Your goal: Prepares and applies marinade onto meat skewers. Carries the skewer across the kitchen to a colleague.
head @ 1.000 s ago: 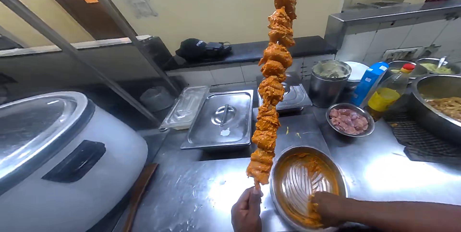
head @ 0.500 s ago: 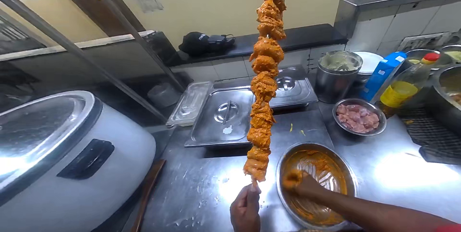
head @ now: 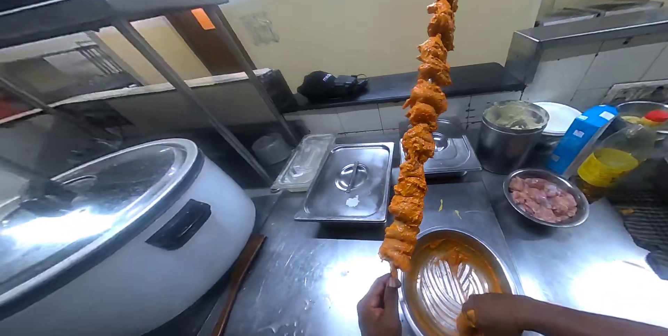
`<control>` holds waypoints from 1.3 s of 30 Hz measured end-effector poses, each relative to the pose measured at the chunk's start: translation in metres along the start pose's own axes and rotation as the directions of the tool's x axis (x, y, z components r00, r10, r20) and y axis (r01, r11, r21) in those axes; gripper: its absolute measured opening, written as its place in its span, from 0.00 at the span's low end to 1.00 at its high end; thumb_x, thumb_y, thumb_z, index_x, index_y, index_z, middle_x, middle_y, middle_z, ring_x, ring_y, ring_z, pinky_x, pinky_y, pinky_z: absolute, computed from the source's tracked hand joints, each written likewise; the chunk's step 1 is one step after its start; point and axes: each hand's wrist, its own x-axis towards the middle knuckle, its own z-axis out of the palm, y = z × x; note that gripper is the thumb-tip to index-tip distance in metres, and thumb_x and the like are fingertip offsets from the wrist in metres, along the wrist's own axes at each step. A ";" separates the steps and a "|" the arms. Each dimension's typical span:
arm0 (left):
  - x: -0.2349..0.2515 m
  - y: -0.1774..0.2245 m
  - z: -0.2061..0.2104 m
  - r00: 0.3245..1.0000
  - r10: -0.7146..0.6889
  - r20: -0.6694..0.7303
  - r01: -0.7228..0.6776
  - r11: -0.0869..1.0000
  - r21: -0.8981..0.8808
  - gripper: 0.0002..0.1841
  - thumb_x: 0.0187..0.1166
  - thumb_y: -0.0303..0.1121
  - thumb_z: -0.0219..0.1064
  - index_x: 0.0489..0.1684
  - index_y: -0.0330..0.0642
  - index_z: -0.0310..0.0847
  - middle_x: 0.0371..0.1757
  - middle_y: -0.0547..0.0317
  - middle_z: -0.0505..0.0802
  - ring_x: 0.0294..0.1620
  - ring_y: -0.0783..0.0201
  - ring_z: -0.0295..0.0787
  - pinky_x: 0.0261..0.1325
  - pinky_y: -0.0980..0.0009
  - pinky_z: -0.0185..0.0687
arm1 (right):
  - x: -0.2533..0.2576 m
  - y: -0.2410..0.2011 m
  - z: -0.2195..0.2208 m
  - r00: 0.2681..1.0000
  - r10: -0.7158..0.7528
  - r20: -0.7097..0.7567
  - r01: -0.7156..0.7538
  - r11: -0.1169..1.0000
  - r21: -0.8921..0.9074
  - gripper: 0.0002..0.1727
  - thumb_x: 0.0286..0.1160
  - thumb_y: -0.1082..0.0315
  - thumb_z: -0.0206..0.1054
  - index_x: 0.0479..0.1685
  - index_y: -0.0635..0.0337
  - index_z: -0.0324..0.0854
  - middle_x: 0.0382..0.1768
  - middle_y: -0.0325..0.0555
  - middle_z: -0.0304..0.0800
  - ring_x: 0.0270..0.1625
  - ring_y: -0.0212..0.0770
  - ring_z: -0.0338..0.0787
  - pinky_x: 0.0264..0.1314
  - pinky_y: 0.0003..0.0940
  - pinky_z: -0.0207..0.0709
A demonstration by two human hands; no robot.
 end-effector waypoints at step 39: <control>0.025 0.043 -0.008 0.990 0.134 -0.032 -0.133 0.991 0.033 0.12 0.79 0.27 0.60 0.37 0.33 0.91 0.24 0.68 0.88 0.20 0.87 0.75 0.27 0.89 0.71 | 0.010 -0.088 -0.043 0.012 -0.533 -0.846 -0.189 0.830 -0.525 0.15 0.64 0.71 0.64 0.48 0.65 0.91 0.46 0.57 0.96 0.52 0.54 0.96 0.55 0.49 0.88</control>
